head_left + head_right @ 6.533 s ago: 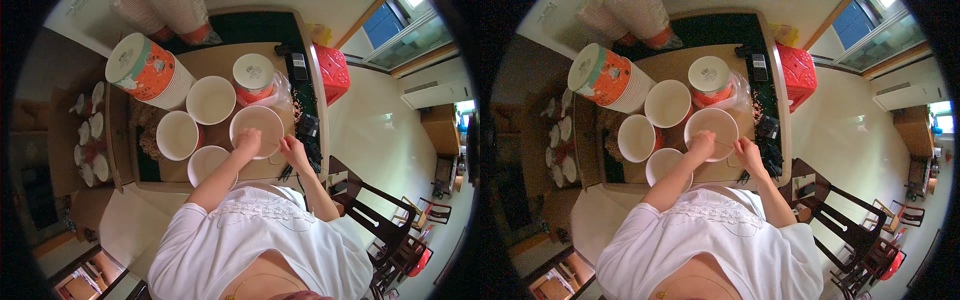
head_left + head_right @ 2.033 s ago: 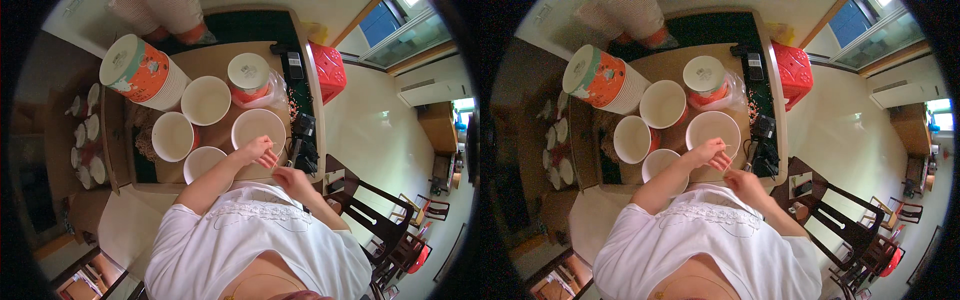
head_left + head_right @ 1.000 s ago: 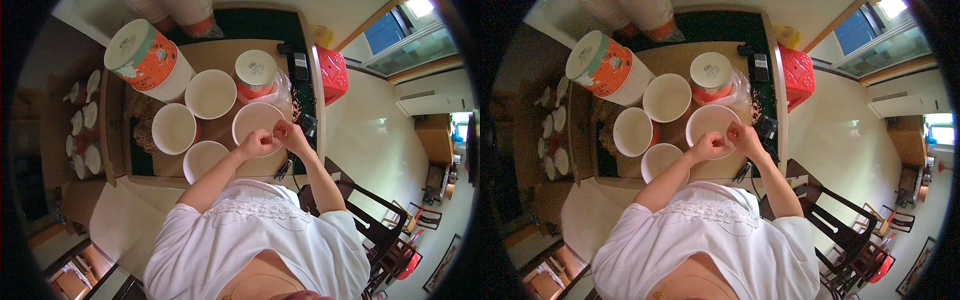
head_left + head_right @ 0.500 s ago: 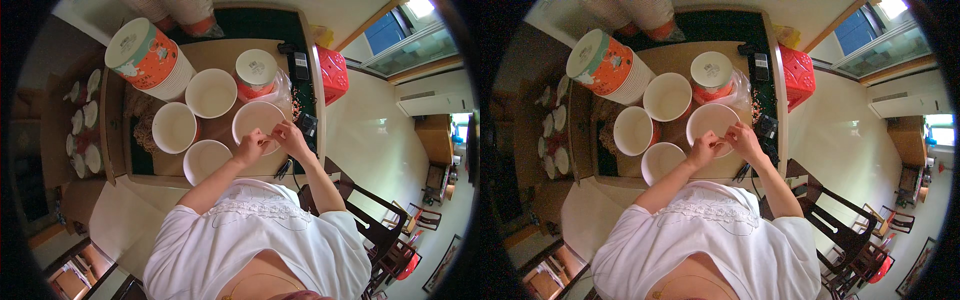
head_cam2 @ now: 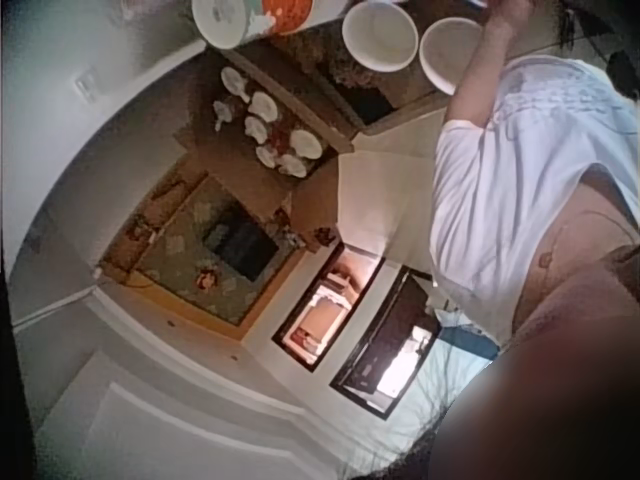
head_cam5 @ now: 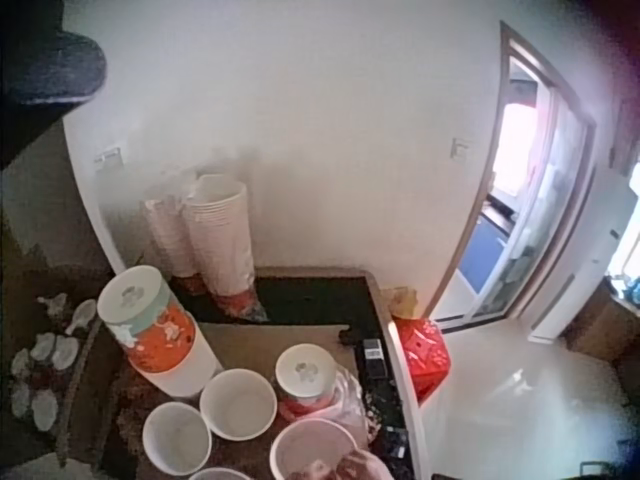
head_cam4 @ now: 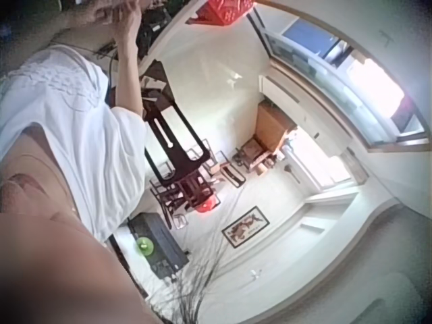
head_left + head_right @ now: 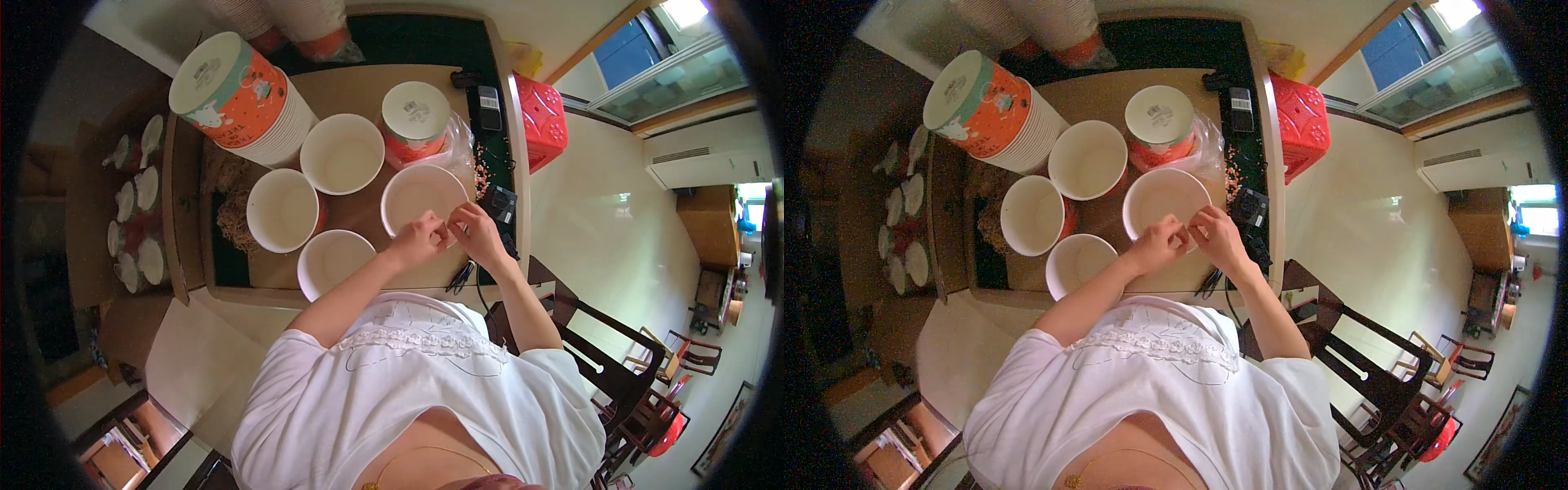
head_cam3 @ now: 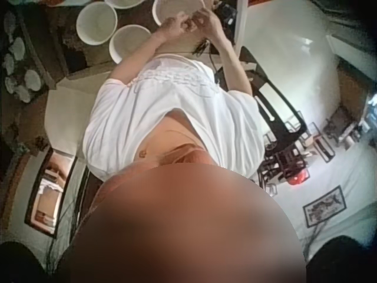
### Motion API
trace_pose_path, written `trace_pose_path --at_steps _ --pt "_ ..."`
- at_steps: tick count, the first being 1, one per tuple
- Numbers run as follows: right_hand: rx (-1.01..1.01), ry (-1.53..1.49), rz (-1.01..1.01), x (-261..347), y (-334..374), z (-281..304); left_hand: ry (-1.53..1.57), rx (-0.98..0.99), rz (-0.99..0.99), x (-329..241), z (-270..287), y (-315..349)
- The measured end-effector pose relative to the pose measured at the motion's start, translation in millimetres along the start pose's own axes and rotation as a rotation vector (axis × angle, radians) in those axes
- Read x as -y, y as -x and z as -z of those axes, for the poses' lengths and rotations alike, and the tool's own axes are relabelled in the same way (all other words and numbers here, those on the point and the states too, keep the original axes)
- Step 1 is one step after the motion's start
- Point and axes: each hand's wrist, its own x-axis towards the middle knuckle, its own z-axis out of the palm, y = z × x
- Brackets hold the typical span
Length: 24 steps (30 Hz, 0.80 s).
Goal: Punching holes in decorative paper cups and threading string through them to create handles.
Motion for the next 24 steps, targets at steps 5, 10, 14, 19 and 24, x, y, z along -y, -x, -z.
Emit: trace_pose_path --at_steps 5,10,14,19,24 --pt "-0.328 0.116 0.093 2.4 17.6 -18.1 1.028 0.212 0.829 8.1 13.8 -14.2" --pt "-0.490 -0.148 -0.094 7.0 27.3 -40.2 1.212 0.272 0.960 15.2 11.9 -12.7" --pt "-0.523 -0.029 -0.038 3.9 27.9 -45.5 1.296 0.257 1.012 17.9 9.4 -11.7" --pt "-0.473 0.096 0.077 1.4 31.5 -40.6 1.364 0.260 0.996 13.7 13.2 -11.8" --pt "-0.428 0.141 0.116 3.6 34.4 -28.9 1.202 0.244 0.960 10.0 9.9 -8.8"
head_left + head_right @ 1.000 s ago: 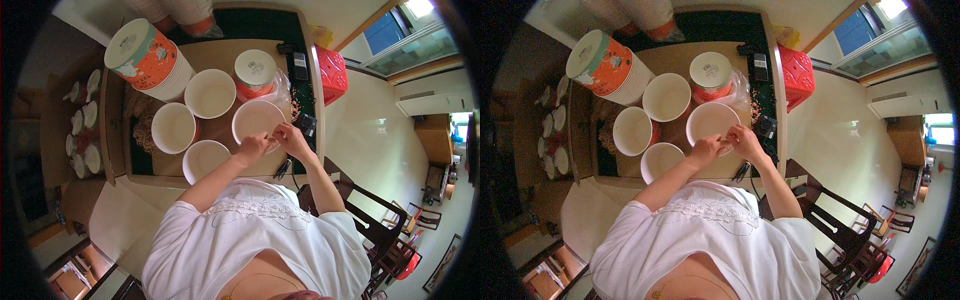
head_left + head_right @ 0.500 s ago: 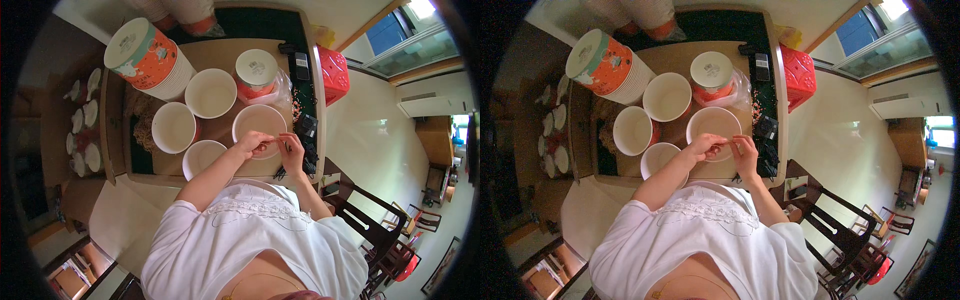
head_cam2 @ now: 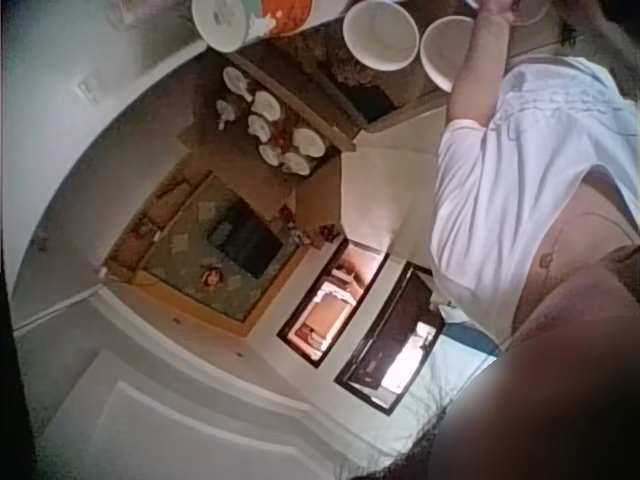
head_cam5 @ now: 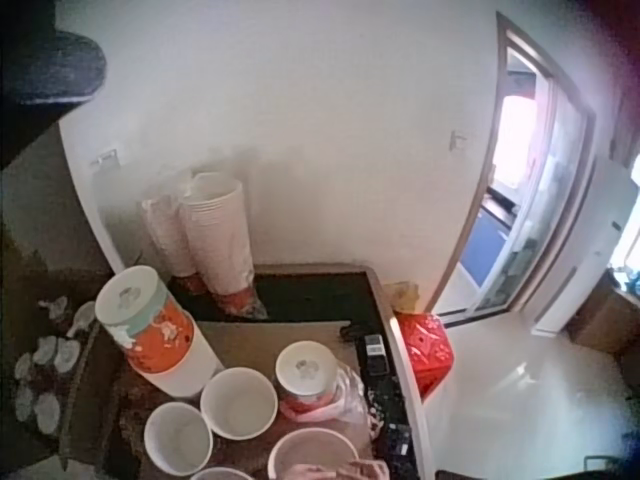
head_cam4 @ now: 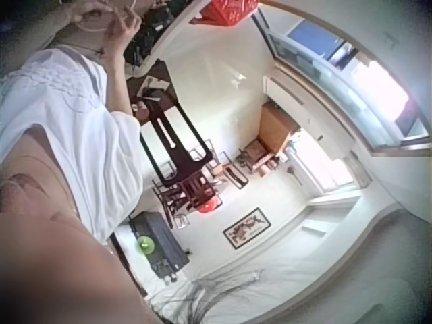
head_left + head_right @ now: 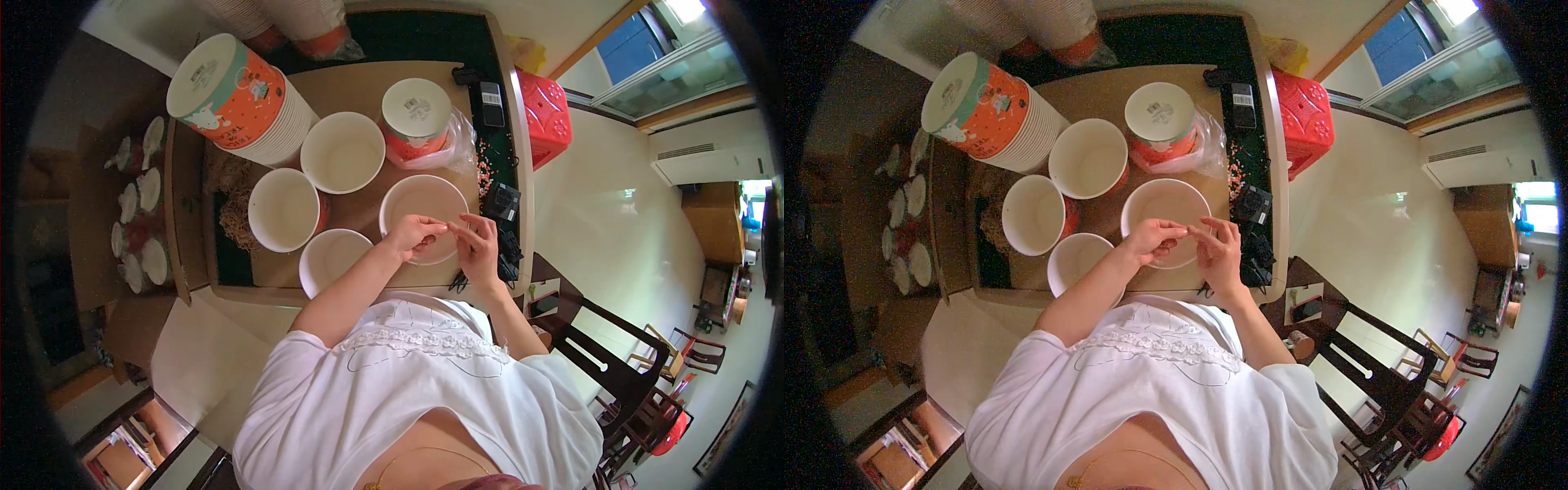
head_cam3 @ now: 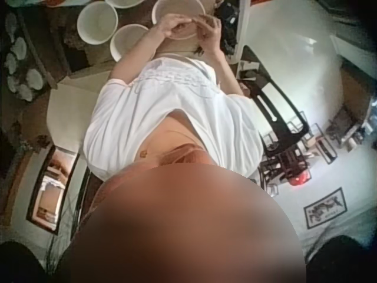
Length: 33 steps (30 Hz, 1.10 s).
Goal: Punching holes in decorative paper cups and threading string through them to create handles.
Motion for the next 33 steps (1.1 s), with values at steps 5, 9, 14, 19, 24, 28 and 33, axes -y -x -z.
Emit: trace_pose_path --at_steps 5,9,14,19,24,28,33 --pt "0.008 -0.071 -0.221 -8.8 -2.6 2.0 -0.372 -0.140 -0.263 4.7 -1.9 -0.7" --pt "0.125 -0.236 -0.373 -13.0 -1.7 -1.6 -0.597 -0.205 -0.507 10.5 -4.0 -2.8" --pt "0.120 -0.295 -0.380 -17.8 -2.4 -4.7 -0.726 -0.195 -0.581 9.7 -7.3 0.7" --pt "0.134 -0.278 -0.400 -18.0 -4.0 -3.4 -0.401 -0.145 -0.378 -0.5 -11.3 6.7" --pt "0.118 -0.288 -0.387 -17.0 -3.2 -5.1 -0.610 -0.170 -0.472 2.4 -13.2 8.2" --pt "0.116 -0.203 -0.318 -16.2 -4.3 -3.8 -0.830 -0.269 -0.626 -4.2 -22.5 16.6" --pt "0.152 -0.020 -0.216 -1.0 -10.1 4.5 -0.851 -0.336 -0.649 -3.8 -16.6 18.4"
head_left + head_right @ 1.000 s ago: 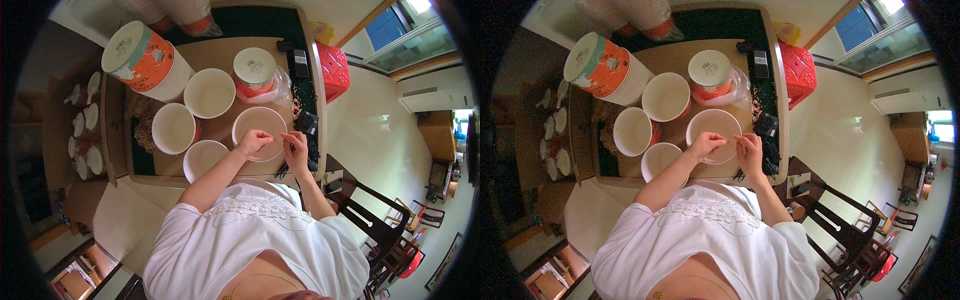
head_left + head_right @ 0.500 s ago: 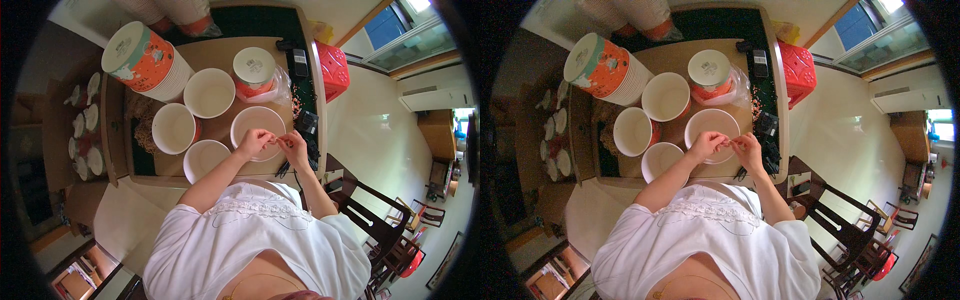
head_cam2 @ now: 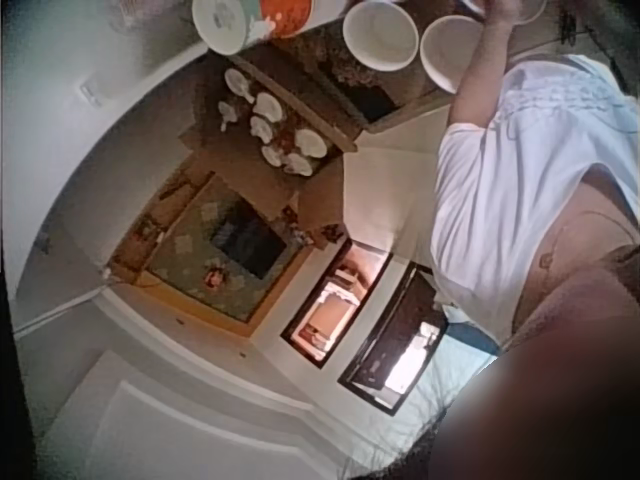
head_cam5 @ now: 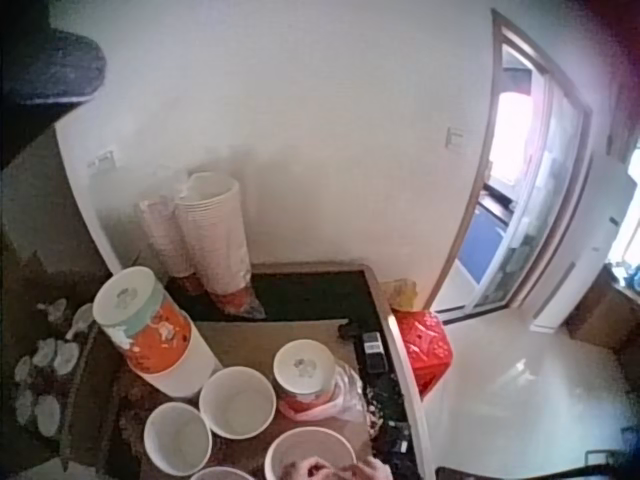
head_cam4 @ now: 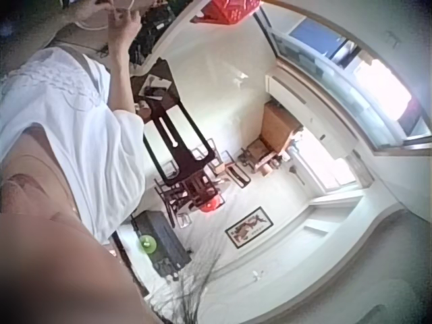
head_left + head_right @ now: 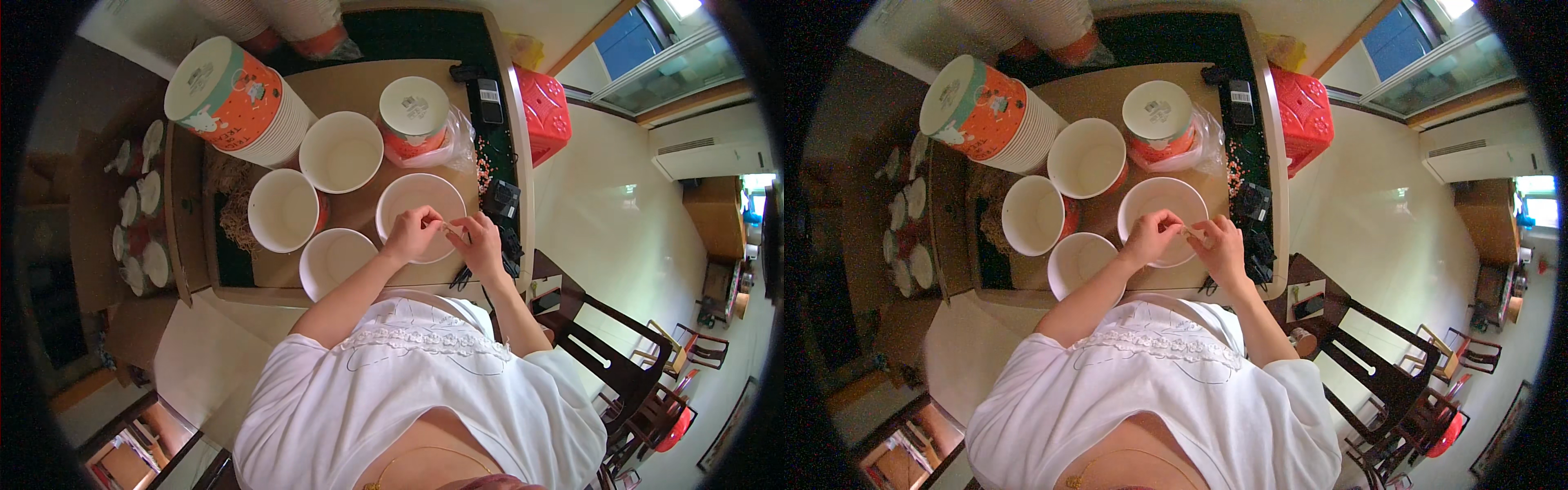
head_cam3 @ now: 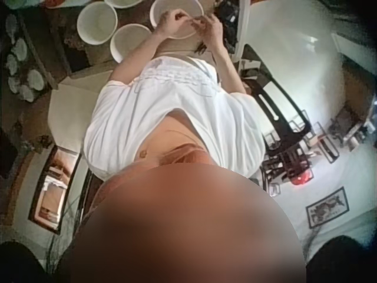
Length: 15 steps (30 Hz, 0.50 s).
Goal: Punching holes in decorative paper cups and threading string through them to create handles.
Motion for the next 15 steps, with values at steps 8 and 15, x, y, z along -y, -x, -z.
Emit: trace_pose_path --at_steps 8,15 --pt "0.033 0.185 0.077 1.9 1.0 -0.9 0.014 0.027 -0.005 0.7 6.9 0.8" --pt "0.060 -0.016 0.018 6.0 0.6 -5.9 0.005 0.044 0.024 2.6 12.5 2.4"
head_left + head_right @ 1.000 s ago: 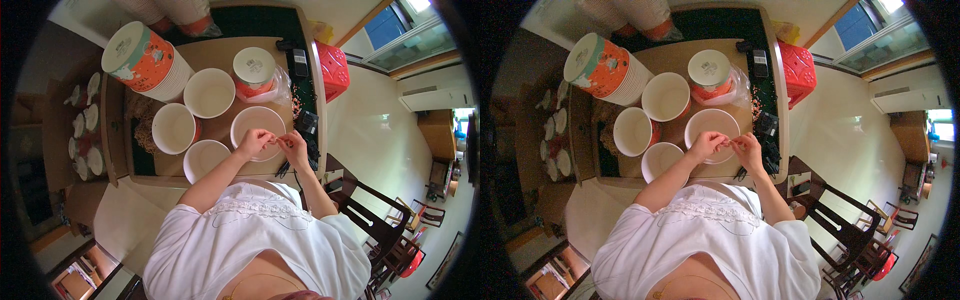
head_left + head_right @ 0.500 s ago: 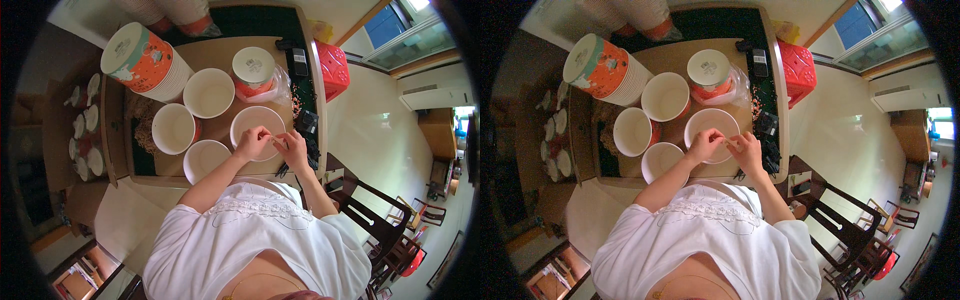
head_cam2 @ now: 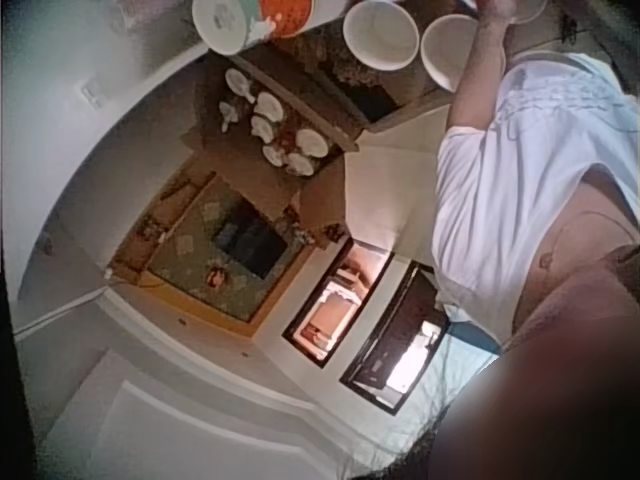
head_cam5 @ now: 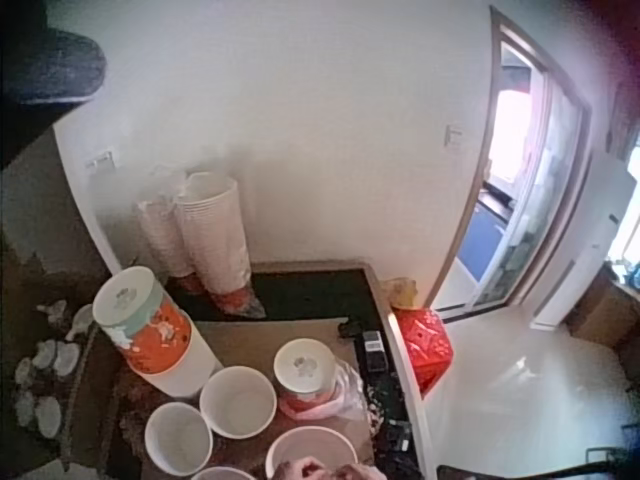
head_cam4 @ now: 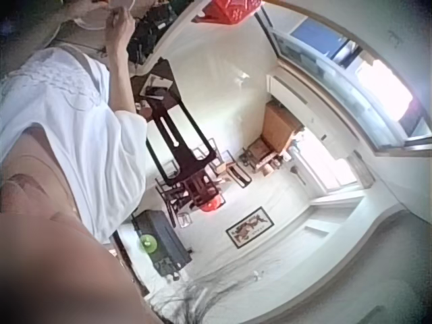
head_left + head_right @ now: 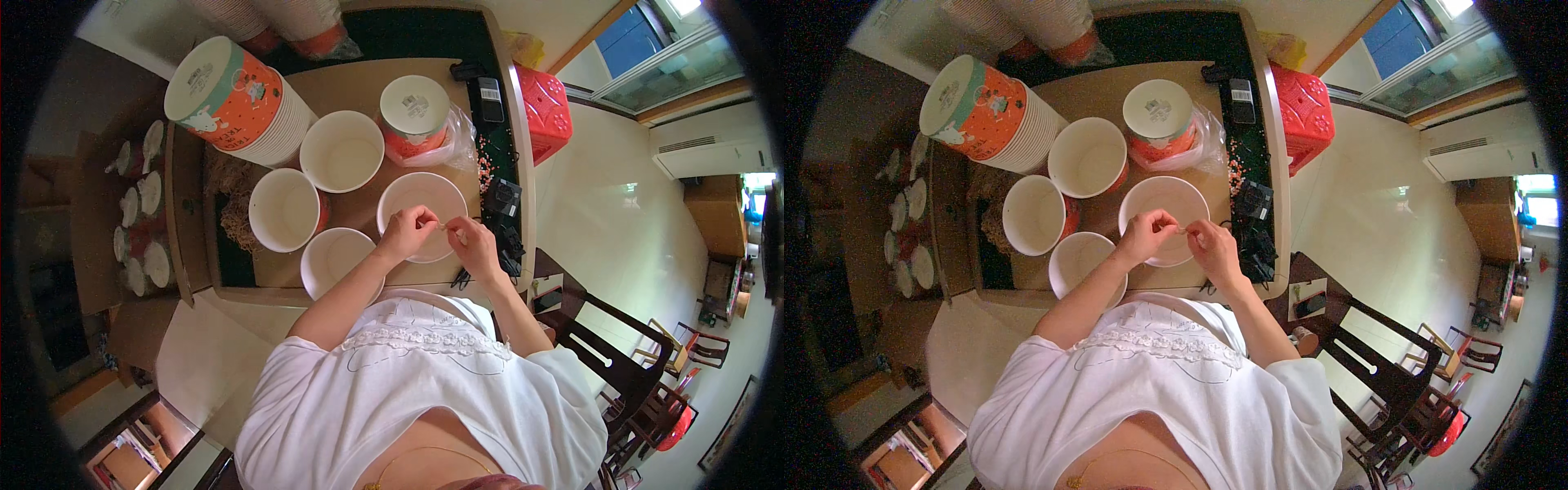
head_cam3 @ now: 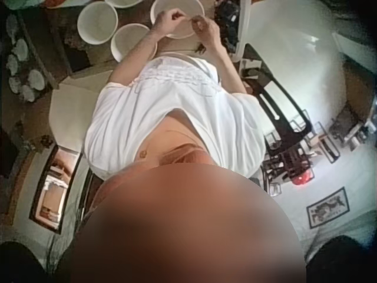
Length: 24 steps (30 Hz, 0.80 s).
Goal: Punching holes in decorative paper cups and threading string through them to create handles.
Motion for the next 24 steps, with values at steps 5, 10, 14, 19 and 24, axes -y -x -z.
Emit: trace_pose_path --at_steps 5,10,14,19,24 --pt "0.024 -0.103 -0.060 2.9 -1.5 -2.7 0.013 -0.015 -0.003 1.3 0.0 0.3" --pt "0.027 -0.068 -0.053 6.2 -2.6 -2.2 0.052 -0.023 0.011 9.0 -2.5 -1.5" --pt "0.034 -0.069 -0.075 5.6 -2.1 -0.8 0.168 -0.013 0.094 8.3 -3.3 -4.0" --pt "-0.001 -0.078 -0.074 2.7 -1.1 -3.1 0.055 0.076 -0.006 8.7 1.0 -2.9" --pt "0.016 -0.063 -0.088 1.9 -0.1 -3.0 0.074 0.038 0.059 19.6 0.0 -5.8"
